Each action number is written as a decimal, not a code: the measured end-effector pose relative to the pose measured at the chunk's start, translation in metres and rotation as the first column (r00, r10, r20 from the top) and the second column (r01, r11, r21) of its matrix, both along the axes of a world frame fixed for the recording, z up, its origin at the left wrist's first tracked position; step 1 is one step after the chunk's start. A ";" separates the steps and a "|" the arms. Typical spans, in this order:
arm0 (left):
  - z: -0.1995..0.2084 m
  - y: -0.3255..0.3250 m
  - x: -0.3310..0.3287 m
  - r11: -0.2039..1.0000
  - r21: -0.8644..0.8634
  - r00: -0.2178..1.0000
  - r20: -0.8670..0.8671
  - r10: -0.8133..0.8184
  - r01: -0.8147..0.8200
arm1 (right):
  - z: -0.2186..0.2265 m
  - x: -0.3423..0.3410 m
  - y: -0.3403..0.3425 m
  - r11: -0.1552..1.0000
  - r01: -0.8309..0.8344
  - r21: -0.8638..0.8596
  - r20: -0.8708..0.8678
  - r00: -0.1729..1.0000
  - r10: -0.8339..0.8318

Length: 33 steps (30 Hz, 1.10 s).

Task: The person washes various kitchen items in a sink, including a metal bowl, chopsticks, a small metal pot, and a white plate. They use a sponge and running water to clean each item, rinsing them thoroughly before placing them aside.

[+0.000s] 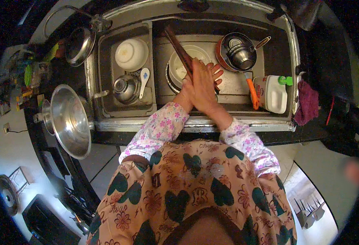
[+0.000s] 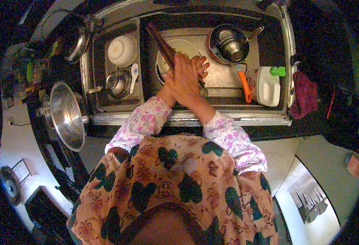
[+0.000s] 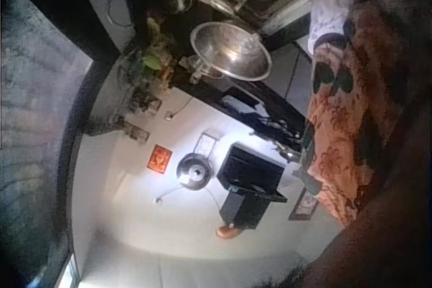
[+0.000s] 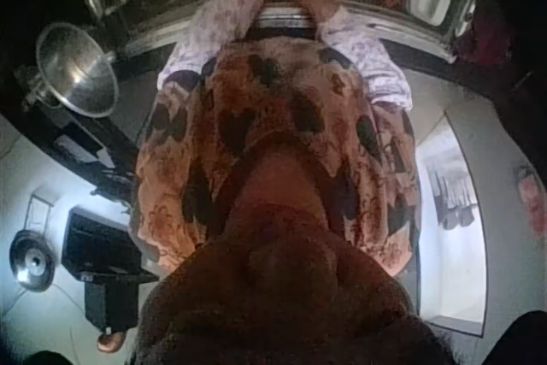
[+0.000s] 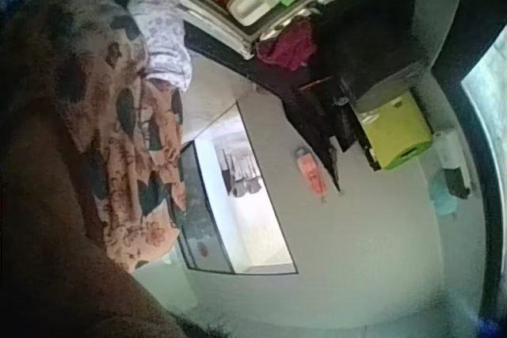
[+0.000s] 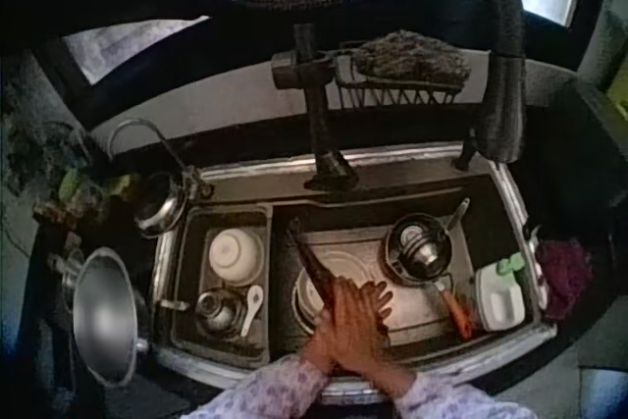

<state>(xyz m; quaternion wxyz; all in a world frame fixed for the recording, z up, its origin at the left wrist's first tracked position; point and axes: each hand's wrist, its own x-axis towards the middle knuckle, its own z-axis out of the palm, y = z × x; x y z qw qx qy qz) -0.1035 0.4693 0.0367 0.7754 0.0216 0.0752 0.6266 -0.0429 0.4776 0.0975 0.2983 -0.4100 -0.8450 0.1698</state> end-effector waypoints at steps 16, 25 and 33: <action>0.035 0.004 0.002 0.820 -0.443 0.891 -0.422 0.167 -0.363 | -0.003 -0.003 0.028 0.876 -0.006 -0.483 0.019 1.000 0.017; 0.057 -0.048 0.008 0.899 -0.313 0.921 -0.138 -0.363 0.307 | 0.061 -0.008 0.067 0.085 -0.553 -0.829 -0.511 0.686 -0.517; 0.047 -0.011 -0.040 0.906 -0.191 0.695 -0.705 0.142 -0.378 | 0.092 -0.007 0.066 0.763 -0.269 -0.588 -0.727 0.589 -0.353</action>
